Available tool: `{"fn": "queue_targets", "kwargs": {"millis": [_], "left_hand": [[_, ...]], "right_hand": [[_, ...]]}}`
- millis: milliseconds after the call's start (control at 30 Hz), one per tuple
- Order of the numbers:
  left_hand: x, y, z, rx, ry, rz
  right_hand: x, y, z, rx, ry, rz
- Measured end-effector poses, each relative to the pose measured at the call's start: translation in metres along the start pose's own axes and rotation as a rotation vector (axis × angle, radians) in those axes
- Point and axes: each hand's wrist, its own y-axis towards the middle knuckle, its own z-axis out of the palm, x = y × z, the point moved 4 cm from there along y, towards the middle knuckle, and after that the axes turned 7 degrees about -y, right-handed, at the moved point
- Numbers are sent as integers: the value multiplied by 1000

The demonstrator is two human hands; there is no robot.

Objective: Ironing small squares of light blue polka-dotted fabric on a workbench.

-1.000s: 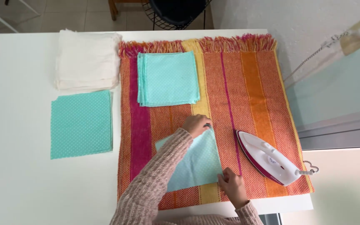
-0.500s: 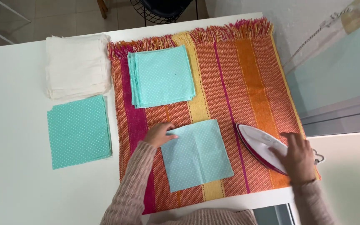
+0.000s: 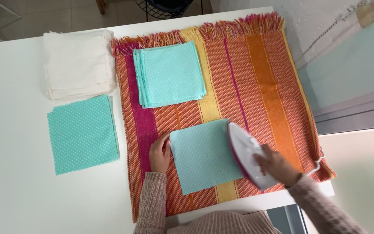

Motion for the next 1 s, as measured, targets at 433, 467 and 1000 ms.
{"fn": "queue_targets", "kwargs": {"millis": [433,467,1000], "left_hand": [[1,5,1,-62,-113,-9],[4,6,2,-59,-122,-5],[-29,12,-14,-142,-213,-30]], "right_hand": [[8,86,58,-115,-556,273],[9,87,57,-109,-555,303],[40,78,69,-165,-612,345]]}}
